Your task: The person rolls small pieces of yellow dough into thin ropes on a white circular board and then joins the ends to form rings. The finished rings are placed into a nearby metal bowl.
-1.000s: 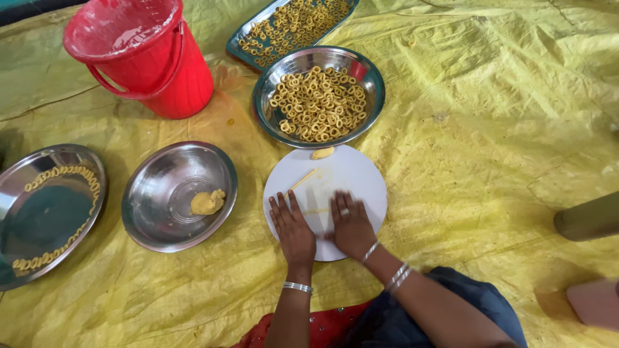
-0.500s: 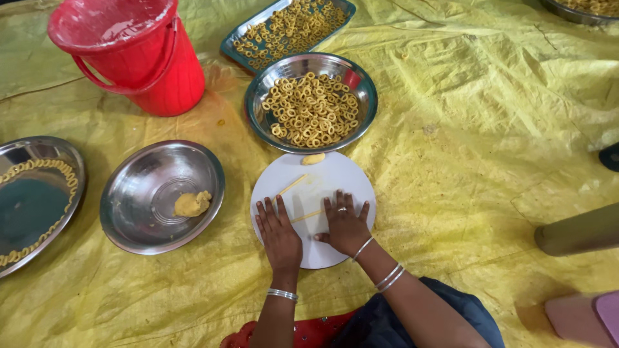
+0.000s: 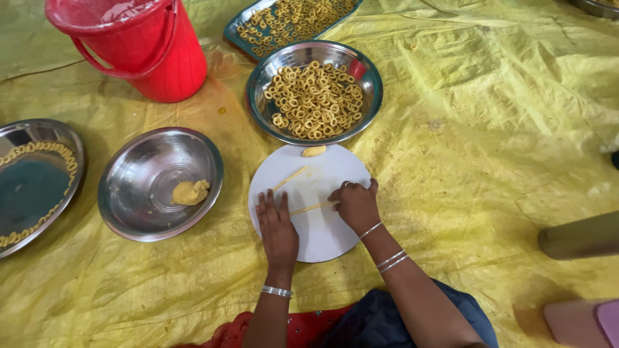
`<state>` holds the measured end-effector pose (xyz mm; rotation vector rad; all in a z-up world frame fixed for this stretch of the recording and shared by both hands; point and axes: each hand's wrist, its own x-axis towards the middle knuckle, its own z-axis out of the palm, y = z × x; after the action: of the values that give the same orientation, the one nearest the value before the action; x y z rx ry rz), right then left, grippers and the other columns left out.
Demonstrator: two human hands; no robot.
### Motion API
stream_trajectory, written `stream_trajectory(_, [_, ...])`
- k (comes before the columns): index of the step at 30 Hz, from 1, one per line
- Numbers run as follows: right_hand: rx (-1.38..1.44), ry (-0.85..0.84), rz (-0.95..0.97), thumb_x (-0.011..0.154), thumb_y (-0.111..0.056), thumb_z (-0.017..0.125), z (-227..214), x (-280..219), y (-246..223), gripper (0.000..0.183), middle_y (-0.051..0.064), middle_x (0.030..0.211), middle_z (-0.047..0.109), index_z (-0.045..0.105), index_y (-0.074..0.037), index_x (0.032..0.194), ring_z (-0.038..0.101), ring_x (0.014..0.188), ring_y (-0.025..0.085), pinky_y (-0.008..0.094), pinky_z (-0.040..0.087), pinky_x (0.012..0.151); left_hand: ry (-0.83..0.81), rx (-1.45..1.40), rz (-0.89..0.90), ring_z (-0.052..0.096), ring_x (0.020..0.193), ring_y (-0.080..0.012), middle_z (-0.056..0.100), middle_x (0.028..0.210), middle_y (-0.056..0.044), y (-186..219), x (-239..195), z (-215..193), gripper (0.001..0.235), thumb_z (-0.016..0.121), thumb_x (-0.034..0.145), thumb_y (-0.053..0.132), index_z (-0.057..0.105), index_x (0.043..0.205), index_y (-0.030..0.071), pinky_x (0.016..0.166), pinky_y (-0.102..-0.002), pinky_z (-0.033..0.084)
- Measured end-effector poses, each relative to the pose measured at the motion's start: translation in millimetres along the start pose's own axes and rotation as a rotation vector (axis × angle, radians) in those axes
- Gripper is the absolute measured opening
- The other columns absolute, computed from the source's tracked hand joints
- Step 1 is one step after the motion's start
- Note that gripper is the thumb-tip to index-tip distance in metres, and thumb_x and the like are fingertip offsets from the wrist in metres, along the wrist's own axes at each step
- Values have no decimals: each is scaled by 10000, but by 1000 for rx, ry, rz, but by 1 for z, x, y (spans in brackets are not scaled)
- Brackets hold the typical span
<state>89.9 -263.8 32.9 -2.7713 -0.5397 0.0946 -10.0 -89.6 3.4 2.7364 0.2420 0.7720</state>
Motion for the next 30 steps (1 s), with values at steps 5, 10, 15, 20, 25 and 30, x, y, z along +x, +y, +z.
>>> stream_trajectory(5, [-32, 72, 35, 862, -186, 756, 6, 6, 12, 139, -24, 881, 703, 819, -298, 809, 697, 889, 182, 572, 347, 1025, -38, -389, -118, 689, 980, -338, 749, 1056, -149, 32, -34, -4, 362, 608, 742, -79, 763, 1036, 64, 892, -460, 575])
stream_trajectory(10, [103, 103, -12, 673, -262, 801, -1, 5, 13, 153, 14, 811, 680, 801, -291, 823, 681, 833, 225, 543, 365, 878, -331, -935, -752, 729, 721, -235, 794, 987, -137, 64, -54, 14, 240, 581, 927, 9, 777, 1064, 2, 658, -373, 609])
stream_trajectory(15, [-29, -41, 155, 808, -229, 763, -18, 5, 0, 114, 6, 877, 721, 827, -311, 762, 704, 829, 207, 568, 385, 922, -418, -1542, -1073, 748, 787, -254, 752, 1005, -184, 51, -35, 44, 282, 559, 990, 89, 683, 1183, -74, 711, -357, 639])
stream_trajectory(20, [385, -107, 156, 791, -253, 787, -34, 8, 10, 54, 16, 829, 789, 801, -220, 831, 742, 795, 191, 425, 564, 791, -439, -1592, -1187, 759, 882, -259, 754, 1046, -184, 38, -13, 73, 302, 616, 983, 77, 644, 1234, -88, 807, -365, 644])
stream_trajectory(25, [519, -196, 142, 795, -170, 771, -32, 12, 26, 113, 40, 800, 779, 800, -139, 900, 746, 737, 165, 293, 591, 721, -76, -1783, -1363, 736, 920, -231, 717, 1066, -126, 44, 3, 87, 271, 646, 960, 84, 626, 1213, -13, 829, -374, 632])
stream_trajectory(30, [795, -173, 233, 856, -65, 687, -21, 16, 32, 124, 51, 752, 778, 793, -42, 916, 729, 661, 129, 267, 591, 648, -85, -1656, -1117, 732, 862, -216, 732, 1011, -120, 43, 25, 78, 282, 709, 924, 65, 664, 1186, -30, 780, -349, 613])
